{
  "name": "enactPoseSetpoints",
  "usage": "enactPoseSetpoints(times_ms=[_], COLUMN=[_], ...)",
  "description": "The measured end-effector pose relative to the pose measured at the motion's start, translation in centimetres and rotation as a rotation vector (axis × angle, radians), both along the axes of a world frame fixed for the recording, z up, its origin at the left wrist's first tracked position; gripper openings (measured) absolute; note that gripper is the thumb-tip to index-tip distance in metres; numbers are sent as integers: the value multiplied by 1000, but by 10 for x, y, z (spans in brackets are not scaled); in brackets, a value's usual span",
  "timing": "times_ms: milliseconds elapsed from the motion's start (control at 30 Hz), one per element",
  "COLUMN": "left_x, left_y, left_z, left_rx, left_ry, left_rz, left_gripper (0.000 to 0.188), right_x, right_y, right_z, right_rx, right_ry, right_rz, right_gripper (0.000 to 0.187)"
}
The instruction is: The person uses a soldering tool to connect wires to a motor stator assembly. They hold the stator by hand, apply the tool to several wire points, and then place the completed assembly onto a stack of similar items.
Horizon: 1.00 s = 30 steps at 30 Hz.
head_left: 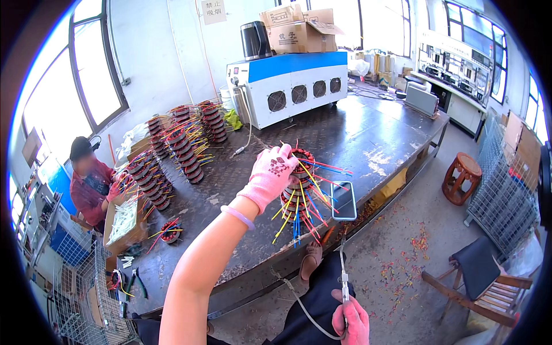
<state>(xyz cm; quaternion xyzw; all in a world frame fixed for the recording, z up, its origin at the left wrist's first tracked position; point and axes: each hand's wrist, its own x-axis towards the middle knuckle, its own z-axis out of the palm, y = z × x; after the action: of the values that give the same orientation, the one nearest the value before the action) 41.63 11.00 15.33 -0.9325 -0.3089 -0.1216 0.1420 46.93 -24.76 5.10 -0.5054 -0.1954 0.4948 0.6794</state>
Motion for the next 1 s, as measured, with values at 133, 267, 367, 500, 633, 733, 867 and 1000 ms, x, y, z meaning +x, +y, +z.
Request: enactPoseSetpoints(times_ms=[133, 267, 367, 500, 633, 733, 867, 1000], left_x=[-20, -76, -143, -257, -353, -392, -430, -448], left_y=[6, -12, -44, -86, -115, -122, -118, -113], left_z=[1, 20, 22, -15, -71, -102, -139, -159], left_rx=[91, 95, 85, -161, -281, -315, -476, -308], left_ry=[-131, -422, -375, -236, -146, -87, -153, -235], left_rz=[-69, -198, -202, -19, 113, 105, 176, 160], left_gripper=[33, 31, 30, 40, 36, 34, 28, 29], right_x=[1, 2, 4, -24, -63, -93, -115, -134], right_y=[0, -6, -9, 1, 18, 31, 46, 58], right_z=[-3, -11, -27, -18, -14, -21, -36, -35], right_rx=[39, 42, 36, 21, -100, -46, -204, -228], right_ry=[3, 34, 48, 85, 68, -71, 1, -125], right_rz=[16, 22, 92, 277, 422, 463, 635, 680], right_gripper=[35, 31, 57, 59, 55, 37, 52, 49])
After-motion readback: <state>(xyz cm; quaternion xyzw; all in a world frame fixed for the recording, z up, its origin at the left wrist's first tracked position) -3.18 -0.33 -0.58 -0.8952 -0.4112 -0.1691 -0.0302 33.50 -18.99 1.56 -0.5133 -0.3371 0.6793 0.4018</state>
